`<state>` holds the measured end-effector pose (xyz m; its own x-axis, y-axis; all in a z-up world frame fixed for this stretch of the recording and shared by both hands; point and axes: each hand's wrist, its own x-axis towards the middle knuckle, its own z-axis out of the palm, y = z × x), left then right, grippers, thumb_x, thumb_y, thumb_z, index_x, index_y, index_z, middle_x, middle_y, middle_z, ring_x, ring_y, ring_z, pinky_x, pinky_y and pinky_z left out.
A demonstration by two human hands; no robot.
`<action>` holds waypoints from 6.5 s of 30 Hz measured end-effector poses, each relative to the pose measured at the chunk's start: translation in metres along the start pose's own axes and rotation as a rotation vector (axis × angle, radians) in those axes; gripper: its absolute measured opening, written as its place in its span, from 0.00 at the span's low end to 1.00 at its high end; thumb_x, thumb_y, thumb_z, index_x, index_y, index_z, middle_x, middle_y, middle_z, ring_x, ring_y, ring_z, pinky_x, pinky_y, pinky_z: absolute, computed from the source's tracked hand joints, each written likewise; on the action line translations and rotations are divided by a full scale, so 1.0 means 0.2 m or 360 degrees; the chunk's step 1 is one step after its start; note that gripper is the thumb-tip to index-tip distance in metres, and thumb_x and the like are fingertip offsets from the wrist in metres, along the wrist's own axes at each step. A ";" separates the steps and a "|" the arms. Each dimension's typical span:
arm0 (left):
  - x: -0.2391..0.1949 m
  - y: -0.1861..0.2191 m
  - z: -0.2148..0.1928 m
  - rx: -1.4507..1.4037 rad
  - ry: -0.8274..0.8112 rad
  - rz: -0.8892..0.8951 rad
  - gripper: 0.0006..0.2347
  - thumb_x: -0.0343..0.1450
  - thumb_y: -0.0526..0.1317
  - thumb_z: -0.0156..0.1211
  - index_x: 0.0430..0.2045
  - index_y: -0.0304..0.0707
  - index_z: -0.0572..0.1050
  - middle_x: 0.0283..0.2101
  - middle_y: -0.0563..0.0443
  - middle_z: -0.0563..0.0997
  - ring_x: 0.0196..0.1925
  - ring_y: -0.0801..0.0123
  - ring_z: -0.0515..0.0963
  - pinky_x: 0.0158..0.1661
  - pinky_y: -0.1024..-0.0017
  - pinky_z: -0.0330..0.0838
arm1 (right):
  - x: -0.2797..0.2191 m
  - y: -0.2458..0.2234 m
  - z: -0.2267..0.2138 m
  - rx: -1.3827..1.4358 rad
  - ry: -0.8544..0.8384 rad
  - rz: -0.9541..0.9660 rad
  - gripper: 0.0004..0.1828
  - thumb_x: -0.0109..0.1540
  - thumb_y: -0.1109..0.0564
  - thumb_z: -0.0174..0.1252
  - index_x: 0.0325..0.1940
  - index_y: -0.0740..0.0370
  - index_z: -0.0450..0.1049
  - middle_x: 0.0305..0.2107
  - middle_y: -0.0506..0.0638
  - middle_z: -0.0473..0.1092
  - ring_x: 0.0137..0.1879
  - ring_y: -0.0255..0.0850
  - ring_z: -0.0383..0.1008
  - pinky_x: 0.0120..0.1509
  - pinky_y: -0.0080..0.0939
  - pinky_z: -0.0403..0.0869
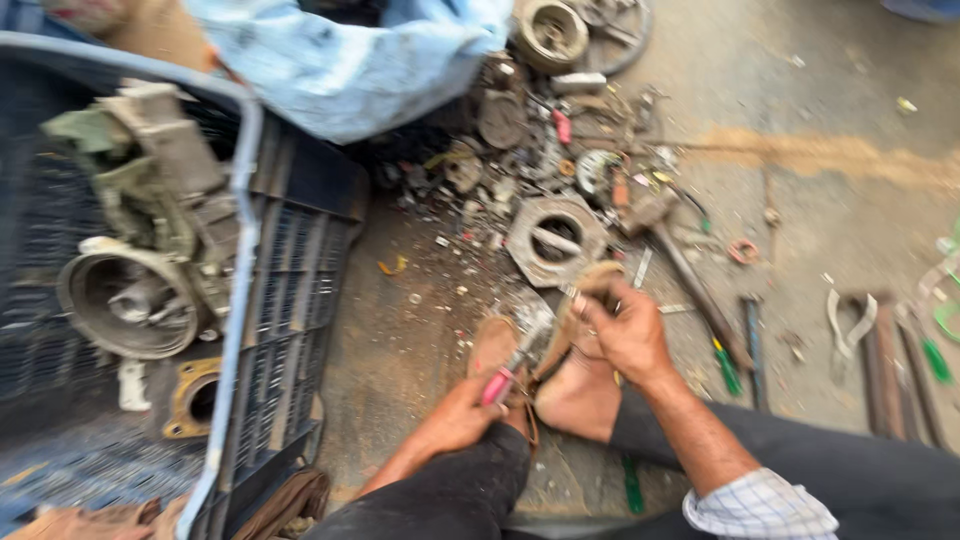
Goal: The person sits on the floor and uses a hammer and chisel to break apart a metal component. They then use pliers and a screwdriver to strip wires and separate parts from a small electrical component, discarding debris into a nearby bag.
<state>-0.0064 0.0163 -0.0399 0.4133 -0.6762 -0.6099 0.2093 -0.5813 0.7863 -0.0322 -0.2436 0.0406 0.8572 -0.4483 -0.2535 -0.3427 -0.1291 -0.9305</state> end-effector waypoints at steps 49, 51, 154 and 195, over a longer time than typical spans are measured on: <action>0.13 -0.12 0.02 -0.0740 -0.0025 -0.0246 0.21 0.64 0.29 0.49 0.53 0.28 0.74 0.42 0.43 0.86 0.41 0.65 0.86 0.46 0.67 0.79 | 0.63 0.46 -0.07 -0.1048 -0.0141 -0.0189 0.10 0.68 0.60 0.56 0.52 0.63 0.78 0.39 0.55 0.80 0.43 0.42 0.83 0.51 0.43 0.79; 0.13 -0.13 0.02 -0.0766 -0.0013 -0.0231 0.20 0.64 0.29 0.50 0.52 0.26 0.75 0.42 0.42 0.86 0.41 0.65 0.86 0.47 0.68 0.79 | 0.60 0.48 -0.10 -0.1099 -0.0124 -0.0143 0.11 0.68 0.59 0.57 0.53 0.63 0.78 0.41 0.56 0.80 0.43 0.43 0.82 0.50 0.45 0.80; 0.01 -0.26 0.02 -0.0693 0.0212 -0.0273 0.21 0.65 0.28 0.53 0.55 0.35 0.74 0.33 0.47 0.83 0.34 0.69 0.82 0.38 0.70 0.76 | 0.59 0.50 0.33 -0.1975 -0.0897 0.0213 0.37 0.56 0.40 0.69 0.58 0.68 0.67 0.47 0.64 0.75 0.61 0.55 0.74 0.81 0.62 0.46; 0.43 -1.02 0.22 -0.1120 -0.0148 0.0091 0.21 0.68 0.31 0.61 0.58 0.29 0.71 0.37 0.43 0.83 0.37 0.65 0.84 0.44 0.71 0.76 | 0.60 0.50 0.30 -0.1893 -0.0966 0.0158 0.34 0.58 0.47 0.69 0.58 0.71 0.65 0.48 0.65 0.73 0.61 0.57 0.72 0.78 0.67 0.50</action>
<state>-0.0516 0.0566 -0.2571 0.3699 -0.7511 -0.5468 0.7250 -0.1347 0.6754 0.0590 -0.2580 -0.0993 0.7370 -0.0793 -0.6713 -0.2711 -0.9444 -0.1862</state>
